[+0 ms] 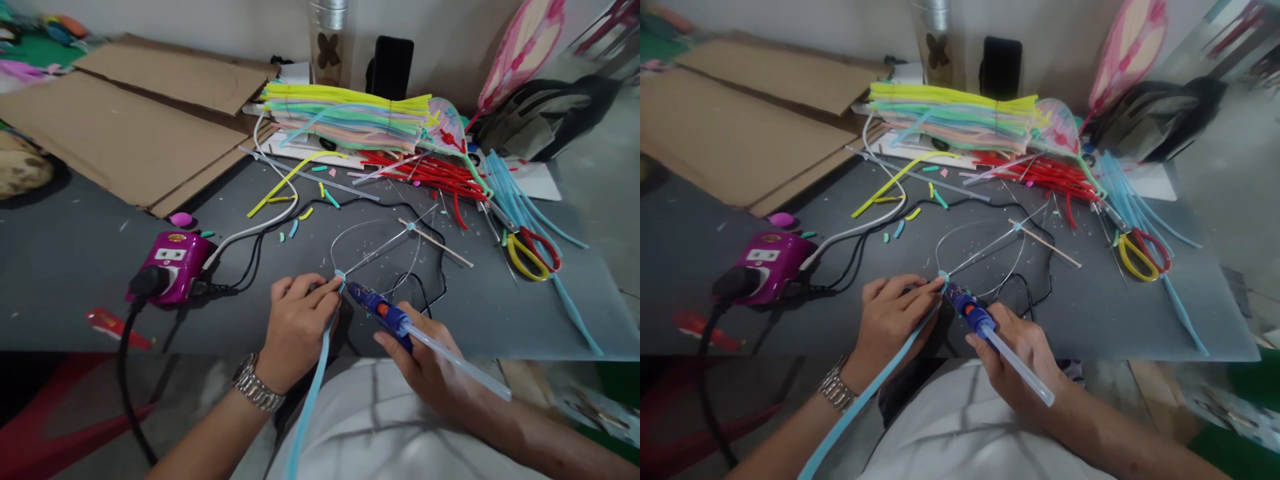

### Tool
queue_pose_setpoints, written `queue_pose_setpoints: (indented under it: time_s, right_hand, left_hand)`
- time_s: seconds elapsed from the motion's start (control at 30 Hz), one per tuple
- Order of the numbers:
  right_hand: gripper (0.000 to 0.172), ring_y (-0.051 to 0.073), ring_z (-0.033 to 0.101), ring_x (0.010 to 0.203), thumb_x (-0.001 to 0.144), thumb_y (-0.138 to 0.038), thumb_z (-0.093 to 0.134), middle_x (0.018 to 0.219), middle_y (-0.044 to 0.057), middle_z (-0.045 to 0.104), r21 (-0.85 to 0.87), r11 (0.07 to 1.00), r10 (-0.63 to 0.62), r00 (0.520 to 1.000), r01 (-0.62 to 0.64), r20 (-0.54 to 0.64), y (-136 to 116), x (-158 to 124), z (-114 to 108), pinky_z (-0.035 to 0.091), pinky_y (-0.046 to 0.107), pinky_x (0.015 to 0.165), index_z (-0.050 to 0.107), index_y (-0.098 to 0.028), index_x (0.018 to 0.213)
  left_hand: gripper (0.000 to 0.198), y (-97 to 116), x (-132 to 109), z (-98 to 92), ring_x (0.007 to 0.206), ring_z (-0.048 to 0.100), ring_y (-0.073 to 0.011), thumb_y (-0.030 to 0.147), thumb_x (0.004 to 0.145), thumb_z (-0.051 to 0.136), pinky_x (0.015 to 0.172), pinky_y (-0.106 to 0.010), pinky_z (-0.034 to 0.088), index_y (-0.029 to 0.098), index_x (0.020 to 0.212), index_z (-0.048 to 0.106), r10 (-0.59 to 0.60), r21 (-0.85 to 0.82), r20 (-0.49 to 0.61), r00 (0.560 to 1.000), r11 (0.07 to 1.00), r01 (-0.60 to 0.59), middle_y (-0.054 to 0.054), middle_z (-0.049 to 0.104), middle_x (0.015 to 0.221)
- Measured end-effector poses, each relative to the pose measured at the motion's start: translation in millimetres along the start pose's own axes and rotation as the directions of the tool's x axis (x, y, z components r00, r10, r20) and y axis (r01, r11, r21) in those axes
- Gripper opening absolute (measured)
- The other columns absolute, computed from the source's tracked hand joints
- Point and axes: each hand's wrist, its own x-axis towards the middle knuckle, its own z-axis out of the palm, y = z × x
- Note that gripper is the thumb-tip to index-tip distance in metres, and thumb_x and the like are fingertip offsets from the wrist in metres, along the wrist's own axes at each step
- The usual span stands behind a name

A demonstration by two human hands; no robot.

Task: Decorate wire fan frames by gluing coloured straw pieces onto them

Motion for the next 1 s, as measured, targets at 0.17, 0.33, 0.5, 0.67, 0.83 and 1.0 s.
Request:
queue_pose_setpoints:
  time_s: [0.17, 0.33, 0.5, 0.67, 0.83, 1.0]
  right_hand:
    - [0.02, 0.012, 0.051, 0.055, 0.104, -0.029, 0.047, 0.069, -0.004, 0.053, 0.009, 0.999, -0.047, 0.998, 0.047, 0.033, -0.5, 3.4, -4.7, 0.037, 0.025, 0.054, 0.045, -0.023, 0.085]
    - [0.016, 0.013, 0.052, 0.058, 0.103, -0.028, 0.047, 0.073, -0.001, 0.058, -0.021, 0.997, -0.07, 0.997, 0.071, 0.034, 2.2, -0.4, -1.6, 0.036, 0.027, 0.055, 0.046, -0.023, 0.088]
    - [0.014, 0.015, 0.052, 0.058, 0.102, -0.022, 0.047, 0.072, -0.001, 0.057, -0.038, 0.998, -0.036, 0.99, 0.042, 0.134, 3.6, -2.6, -2.5, 0.036, 0.03, 0.057, 0.045, -0.024, 0.088]
    - [0.012, 0.016, 0.055, 0.06, 0.1, -0.019, 0.044, 0.074, 0.0, 0.058, -0.085, 0.995, -0.034, 0.986, 0.048, 0.161, 0.6, -1.5, -3.5, 0.036, 0.03, 0.058, 0.045, -0.024, 0.089]
    - [0.014, 0.014, 0.051, 0.055, 0.095, -0.016, 0.043, 0.072, 0.0, 0.057, -0.139, 0.983, -0.102, 0.989, 0.117, 0.109, -2.6, 2.0, -4.6, 0.033, 0.028, 0.055, 0.047, -0.022, 0.084]
    - [0.013, 0.015, 0.051, 0.058, 0.096, -0.02, 0.047, 0.074, 0.002, 0.059, -0.183, 0.977, -0.081, 0.987, 0.105, 0.137, -3.0, 2.1, -3.9, 0.034, 0.029, 0.057, 0.052, -0.021, 0.084]
  left_hand:
    - [0.005, 0.1, -0.3, -1.1, 0.099, 0.065, -0.0259, 0.015, 0.094, 0.064, 0.085, -0.046, 0.033, 0.018, 0.093, 0.067, -0.003, -0.01, 0.009, 1.0, 1.0, 0.003, -0.001, 0.08, 0.115]
    - [0.005, 0.3, -0.1, -2.4, 0.1, 0.065, -0.0263, 0.015, 0.094, 0.064, 0.085, -0.046, 0.033, 0.019, 0.092, 0.067, -0.006, -0.018, 0.013, 1.0, 1.0, 0.006, 0.0, 0.079, 0.116]
    - [0.007, 0.0, -1.1, -1.0, 0.102, 0.065, -0.0263, 0.014, 0.094, 0.063, 0.086, -0.046, 0.032, 0.019, 0.093, 0.068, -0.012, -0.015, 0.016, 1.0, 1.0, 0.012, 0.0, 0.079, 0.117]
    - [0.008, -1.1, -3.5, 2.1, 0.103, 0.063, -0.0258, 0.016, 0.095, 0.063, 0.088, -0.047, 0.032, 0.019, 0.097, 0.069, -0.02, -0.027, 0.011, 1.0, 0.999, 0.02, -0.001, 0.079, 0.117]
    - [0.01, -0.6, -2.6, 3.1, 0.101, 0.063, -0.0244, 0.02, 0.098, 0.06, 0.089, -0.046, 0.032, 0.022, 0.095, 0.07, -0.043, -0.044, -0.004, 0.999, 0.998, 0.042, -0.001, 0.08, 0.115]
    - [0.009, -0.3, -1.5, 1.4, 0.101, 0.064, -0.0242, 0.02, 0.097, 0.062, 0.088, -0.045, 0.032, 0.023, 0.094, 0.07, -0.047, -0.053, 0.004, 0.999, 0.997, 0.047, -0.001, 0.08, 0.114]
